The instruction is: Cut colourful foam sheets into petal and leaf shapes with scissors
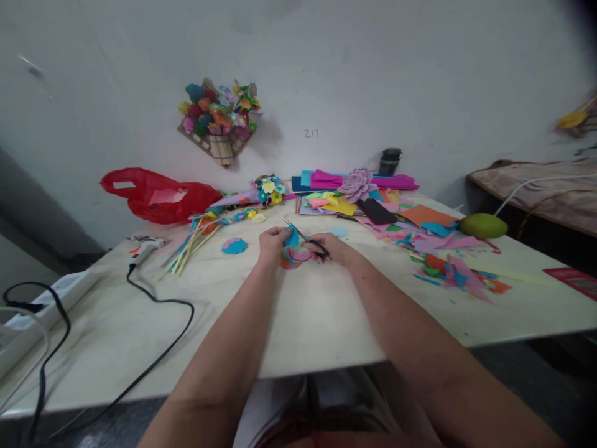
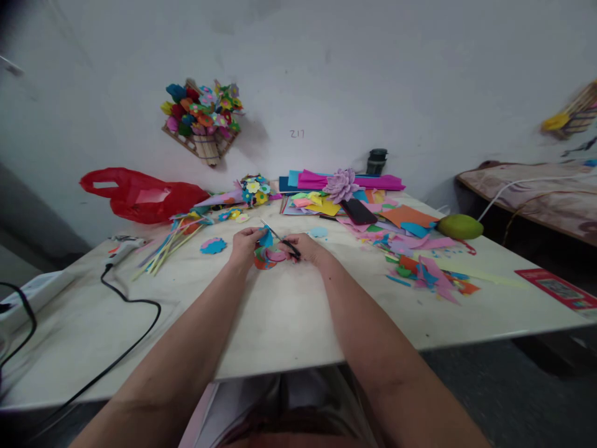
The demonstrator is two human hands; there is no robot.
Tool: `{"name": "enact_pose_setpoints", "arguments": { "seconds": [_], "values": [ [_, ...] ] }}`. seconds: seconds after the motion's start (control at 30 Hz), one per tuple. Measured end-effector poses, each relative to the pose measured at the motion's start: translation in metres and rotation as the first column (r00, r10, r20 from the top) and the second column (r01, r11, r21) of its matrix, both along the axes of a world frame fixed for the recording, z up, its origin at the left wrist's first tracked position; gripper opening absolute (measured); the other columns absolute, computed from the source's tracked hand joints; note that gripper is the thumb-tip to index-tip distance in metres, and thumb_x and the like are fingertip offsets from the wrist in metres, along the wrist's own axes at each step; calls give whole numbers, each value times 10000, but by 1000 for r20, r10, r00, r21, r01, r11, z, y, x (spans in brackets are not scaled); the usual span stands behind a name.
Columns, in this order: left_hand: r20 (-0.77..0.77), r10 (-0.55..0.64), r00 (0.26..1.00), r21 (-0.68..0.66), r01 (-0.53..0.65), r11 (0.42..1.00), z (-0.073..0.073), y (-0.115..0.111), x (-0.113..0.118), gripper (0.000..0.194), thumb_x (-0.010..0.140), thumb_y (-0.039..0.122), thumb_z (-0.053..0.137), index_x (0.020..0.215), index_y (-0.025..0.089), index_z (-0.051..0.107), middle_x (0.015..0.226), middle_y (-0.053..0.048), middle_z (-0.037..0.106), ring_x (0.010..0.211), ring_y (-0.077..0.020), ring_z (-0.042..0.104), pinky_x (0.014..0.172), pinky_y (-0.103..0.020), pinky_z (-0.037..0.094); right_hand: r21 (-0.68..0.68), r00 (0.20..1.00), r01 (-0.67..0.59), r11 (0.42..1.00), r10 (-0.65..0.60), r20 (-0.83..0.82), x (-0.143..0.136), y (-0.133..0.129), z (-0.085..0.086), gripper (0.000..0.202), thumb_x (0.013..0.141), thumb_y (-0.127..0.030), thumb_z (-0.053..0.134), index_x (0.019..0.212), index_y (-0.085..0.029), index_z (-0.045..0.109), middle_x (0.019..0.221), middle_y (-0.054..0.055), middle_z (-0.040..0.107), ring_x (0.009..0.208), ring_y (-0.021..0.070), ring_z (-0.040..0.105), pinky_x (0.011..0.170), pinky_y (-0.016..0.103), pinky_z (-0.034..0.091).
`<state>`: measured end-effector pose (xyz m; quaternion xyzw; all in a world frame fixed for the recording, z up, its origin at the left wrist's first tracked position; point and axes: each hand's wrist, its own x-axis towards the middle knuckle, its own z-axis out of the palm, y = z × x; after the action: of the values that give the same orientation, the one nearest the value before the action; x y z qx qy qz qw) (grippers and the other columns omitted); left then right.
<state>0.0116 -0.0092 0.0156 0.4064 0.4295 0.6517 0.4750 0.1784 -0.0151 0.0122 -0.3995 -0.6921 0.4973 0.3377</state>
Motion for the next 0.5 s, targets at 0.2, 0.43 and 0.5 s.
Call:
{"name": "enact_pose_setpoints", "arguments": {
  "seconds": [0.2, 0.43, 0.5],
  "values": [
    [6, 14, 1000, -8, -14, 1000, 0, 1, 1, 227, 458, 261, 771, 557, 140, 607, 498, 2, 577, 459, -106, 512, 491, -247, 419, -30, 1000, 12, 999, -12, -8, -2, 0, 0, 254, 715, -380, 635, 724, -134, 572, 493, -38, 535, 357, 52, 432, 336, 181, 267],
    [51, 1, 999, -26, 0, 1000, -1, 1, 2, 248, 440, 270, 776, 571, 136, 613, 511, -6, 585, 473, -109, 523, 506, -253, 433, -65, 999, 17, 998, -20, -47, -3, 2, -2, 234, 693, -354, 662, 725, -140, 572, 480, -46, 527, 358, 51, 427, 343, 179, 306],
    [69, 0, 998, -44, 3, 999, -2, 2, 2, 263, 433, 277, 780, 574, 135, 610, 511, -7, 585, 473, -110, 525, 502, -252, 433, -66, 998, 16, 998, -20, -56, -3, 2, -2, 236, 681, -349, 673, 728, -139, 576, 484, -47, 525, 365, 51, 427, 356, 181, 325]
  ]
}}
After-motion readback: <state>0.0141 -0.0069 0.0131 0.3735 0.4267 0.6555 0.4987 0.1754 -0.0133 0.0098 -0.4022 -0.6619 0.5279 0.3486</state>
